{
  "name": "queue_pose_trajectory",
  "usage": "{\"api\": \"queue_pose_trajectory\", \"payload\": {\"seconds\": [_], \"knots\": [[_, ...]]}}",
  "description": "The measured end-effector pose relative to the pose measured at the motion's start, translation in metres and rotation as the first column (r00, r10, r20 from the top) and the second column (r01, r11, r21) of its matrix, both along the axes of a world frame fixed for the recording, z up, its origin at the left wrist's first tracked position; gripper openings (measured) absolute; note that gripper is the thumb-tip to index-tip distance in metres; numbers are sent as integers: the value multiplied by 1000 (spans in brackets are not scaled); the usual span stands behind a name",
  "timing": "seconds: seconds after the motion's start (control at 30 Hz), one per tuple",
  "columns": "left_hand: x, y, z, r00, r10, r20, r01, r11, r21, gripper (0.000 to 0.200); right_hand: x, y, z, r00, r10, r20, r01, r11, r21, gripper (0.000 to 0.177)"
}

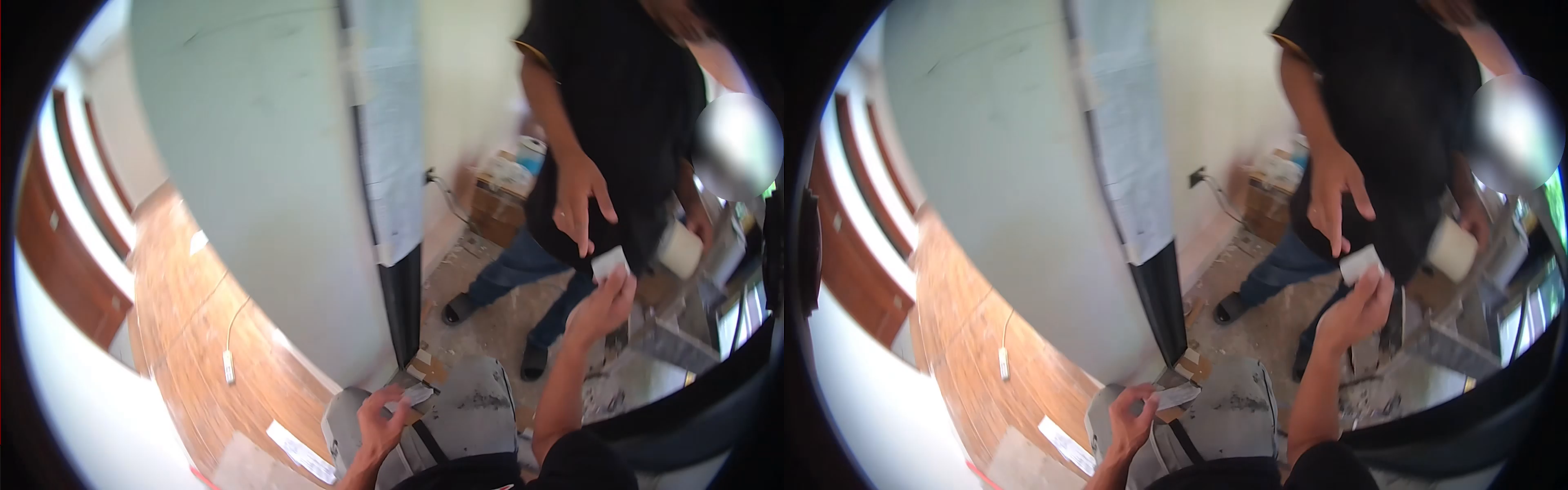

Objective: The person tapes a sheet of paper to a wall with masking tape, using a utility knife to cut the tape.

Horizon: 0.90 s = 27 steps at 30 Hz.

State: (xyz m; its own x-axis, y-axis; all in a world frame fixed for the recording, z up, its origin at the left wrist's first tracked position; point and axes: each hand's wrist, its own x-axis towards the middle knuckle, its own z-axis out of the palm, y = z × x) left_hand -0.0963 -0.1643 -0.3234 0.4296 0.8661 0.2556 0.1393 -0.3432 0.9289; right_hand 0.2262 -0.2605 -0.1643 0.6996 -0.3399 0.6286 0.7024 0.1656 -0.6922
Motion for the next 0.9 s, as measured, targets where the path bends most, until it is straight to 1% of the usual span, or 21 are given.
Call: {"api": "queue_pose_trajectory", "payload": {"seconds": [0.07, 0.1, 0.13, 0.17, 0.2, 0.23, 0.27, 0.3, 0.33, 0.4, 0.43, 0.47, 0.5, 0.53, 0.6, 0.63, 0.7, 0.73, 0.8, 0.83, 0.9], "knots": [[19, 0, 49, 981, -120, 150, 123, 992, -13, 23, -46, 23, -5, 987, -14, 163, 34, 992, -119, 35], [29, 3, 68, 954, -180, 239, 186, 983, 1, 26, -66, 30, -11, 941, 261, 214, -229, 959, -165, 28], [43, 6, 87, 904, -171, 392, 205, 978, -47, 28, -85, 38, -11, 825, 510, 244, -464, 857, -224, 21], [57, 9, 105, 831, -156, 534, 237, 968, -87, 29, -104, 49, -6, 730, 654, 198, -602, 753, -266, 13], [66, 13, 121, 824, -133, 551, 223, 970, -99, 29, -121, 58, 3, 619, 772, 143, -717, 630, -298, 7], [73, 19, 137, 732, -116, 671, 316, 930, -185, 26, -126, 67, 4, 609, 780, 147, -719, 620, -315, 7], [78, 23, 148, 627, -85, 775, 419, 875, -243, 23, -126, 79, 1, 526, 848, 65, -804, 520, -288, 8], [82, 28, 149, 615, -79, 784, 416, 878, -238, 23, -126, 86, -1, 432, 902, -15, -875, 415, -250, 12], [86, 34, 146, 584, -63, 809, 406, 886, -224, 19, -126, 90, 0, 427, 904, -8, -874, 410, -260, 12], [90, 39, 151, 524, -24, 851, 397, 891, -219, 13, -127, 96, 2, 415, 908, -56, -881, 386, -273, 12], [90, 39, 152, 518, -22, 855, 397, 892, -217, 13, -125, 98, 4, 413, 909, -54, -880, 384, -280, 12], [91, 40, 152, 564, -6, 826, 370, 896, -246, 14, -123, 99, 8, 531, 847, 19, -764, 489, -422, 13], [91, 41, 153, 608, 11, 794, 342, 899, -274, 15, -120, 101, 13, 626, 771, 112, -612, 576, -543, 13], [92, 44, 152, 602, 13, 798, 344, 898, -274, 15, -120, 103, 19, 625, 772, 115, -608, 574, -549, 13], [93, 51, 149, 674, 24, 738, 289, 911, -294, 16, -121, 107, 35, 548, 833, -70, -784, 484, -388, 14], [95, 55, 149, 669, 29, 743, 289, 911, -296, 16, -116, 109, 38, 547, 834, -69, -783, 480, -395, 14], [98, 61, 151, 663, 22, 749, 292, 913, -285, 19, -99, 112, 43, 390, 899, -199, -853, 271, -447, 14], [99, 63, 155, 658, 25, 752, 293, 912, -287, 19, -95, 114, 48, 390, 898, -201, -850, 268, -453, 14], [104, 67, 163, 640, 48, 767, 283, 913, -294, 19, -90, 122, 62, 505, 852, -138, -719, 327, -613, 11], [109, 71, 166, 635, 52, 771, 284, 912, -295, 19, -89, 128, 67, 505, 852, -138, -715, 324, -619, 11], [121, 80, 168, 578, 123, 807, 247, 916, -317, 21, -86, 140, 77, 522, 849, -81, -646, 332, -687, 10]]}}
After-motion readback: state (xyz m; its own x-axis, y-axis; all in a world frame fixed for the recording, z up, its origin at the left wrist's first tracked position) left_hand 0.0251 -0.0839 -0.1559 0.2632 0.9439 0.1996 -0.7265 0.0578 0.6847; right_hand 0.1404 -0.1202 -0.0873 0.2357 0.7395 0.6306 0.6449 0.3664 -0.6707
